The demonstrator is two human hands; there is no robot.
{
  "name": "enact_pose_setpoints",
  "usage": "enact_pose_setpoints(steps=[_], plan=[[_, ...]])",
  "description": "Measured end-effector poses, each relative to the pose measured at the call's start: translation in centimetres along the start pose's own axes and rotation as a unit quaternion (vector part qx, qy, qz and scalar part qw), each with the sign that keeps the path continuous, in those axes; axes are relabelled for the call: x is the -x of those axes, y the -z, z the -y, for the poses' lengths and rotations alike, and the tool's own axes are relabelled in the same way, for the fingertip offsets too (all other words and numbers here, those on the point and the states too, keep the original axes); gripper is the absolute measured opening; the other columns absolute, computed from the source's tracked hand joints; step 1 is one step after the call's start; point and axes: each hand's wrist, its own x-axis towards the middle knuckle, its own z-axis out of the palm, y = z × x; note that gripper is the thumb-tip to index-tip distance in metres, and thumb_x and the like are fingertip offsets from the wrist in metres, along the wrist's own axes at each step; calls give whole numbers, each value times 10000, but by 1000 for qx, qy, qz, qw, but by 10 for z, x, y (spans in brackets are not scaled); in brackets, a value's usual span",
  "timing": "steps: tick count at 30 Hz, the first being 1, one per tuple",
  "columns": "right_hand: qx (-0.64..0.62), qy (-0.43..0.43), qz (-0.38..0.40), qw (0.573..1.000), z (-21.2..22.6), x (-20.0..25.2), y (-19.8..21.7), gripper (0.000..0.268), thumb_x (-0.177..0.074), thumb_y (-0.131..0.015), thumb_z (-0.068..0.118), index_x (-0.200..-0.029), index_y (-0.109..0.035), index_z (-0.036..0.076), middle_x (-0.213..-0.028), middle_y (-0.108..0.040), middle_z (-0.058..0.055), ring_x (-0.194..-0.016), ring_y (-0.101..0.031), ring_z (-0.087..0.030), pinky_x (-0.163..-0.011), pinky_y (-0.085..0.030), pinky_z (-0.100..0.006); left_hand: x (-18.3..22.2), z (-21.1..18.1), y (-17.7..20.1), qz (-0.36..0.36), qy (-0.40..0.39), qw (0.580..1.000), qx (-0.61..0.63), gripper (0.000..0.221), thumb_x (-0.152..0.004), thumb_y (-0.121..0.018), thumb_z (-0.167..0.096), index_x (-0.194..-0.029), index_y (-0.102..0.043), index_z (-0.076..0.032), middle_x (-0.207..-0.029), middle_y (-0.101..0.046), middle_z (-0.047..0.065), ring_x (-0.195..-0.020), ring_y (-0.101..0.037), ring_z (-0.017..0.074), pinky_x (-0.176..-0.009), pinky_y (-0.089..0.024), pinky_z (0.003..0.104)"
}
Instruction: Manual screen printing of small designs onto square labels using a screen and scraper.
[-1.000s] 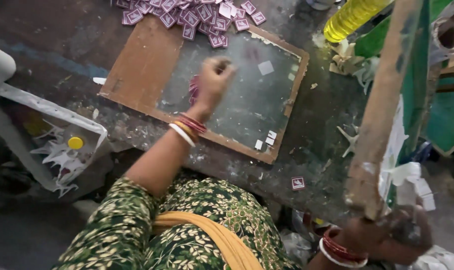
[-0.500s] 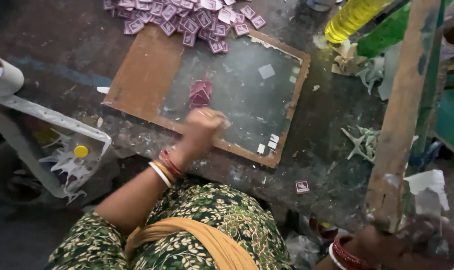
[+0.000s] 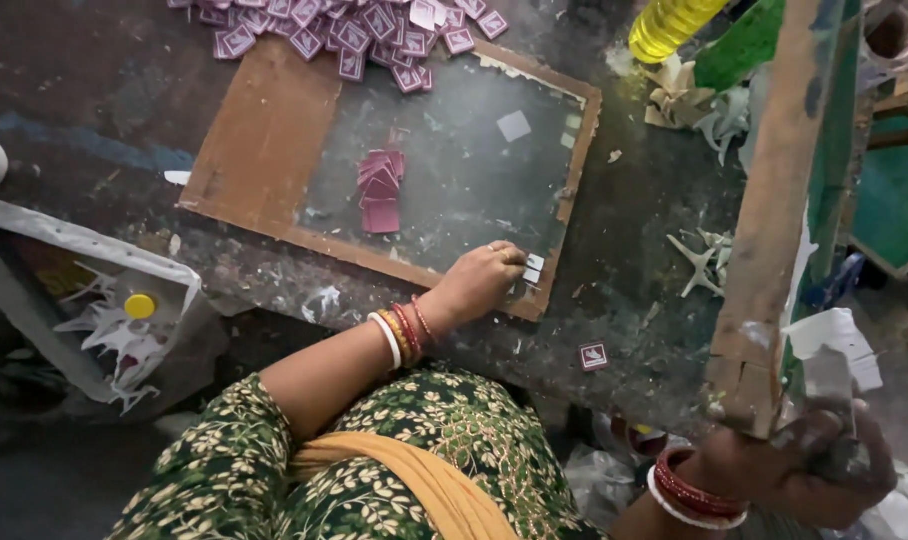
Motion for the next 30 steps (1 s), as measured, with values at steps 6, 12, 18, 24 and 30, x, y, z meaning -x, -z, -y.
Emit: enact_pose_setpoints(steps=[6,12,18,24,30], plan=[[-14,18,12,1000,-2,6,-5,250,-1159,-663,186,-1169,-643,-63,-1001,-680,-192,-812,-642,-245,-709,-510,-347,2,-9,8,27,15,999,28,142,-811,-703,-101,-932,-770,-65,-1119,-718,69,-1124,-649,257,-966,-534,373],[-155,-59,227,960,45,48,-32,186,-1037,-633,32,-1219,-659,0,-1160,-726,-165,-949,-692,-211,-848,-599,-371,41,-54,65,117,87,960,237,229,-847,-729,-257,-987,-780,-83,-956,-752,66,-893,-703,227,-819,-556,424],[-231,37,525,818,72,67,-111,368,-891,-636,-19,-1246,-696,57,-1198,-726,-179,-1083,-725,-333,-921,-582,-405,72,-42,81,137,379,885,232,491,-810,-796,-480,-988,-695,-34,-872,-737,164,-799,-711,372,-719,-571,478],[-222,19,602,767,71,56,-193,348,-905,-641,-1,-1237,-705,80,-1202,-736,-153,-1018,-733,-309,-861,-587,-381,82,-11,53,205,306,929,-37,455,-723,-825,-458,-922,-709,-65,-896,-734,177,-906,-706,394,-803,-551,503],[-224,43,583,780,78,92,-126,339,-906,-656,36,-1235,-708,98,-1243,-725,-142,-1105,-717,-292,-932,-584,-367,71,-17,69,216,313,925,-18,438,-687,-846,-461,-885,-732,-88,-873,-730,172,-889,-698,388,-793,-540,505]])
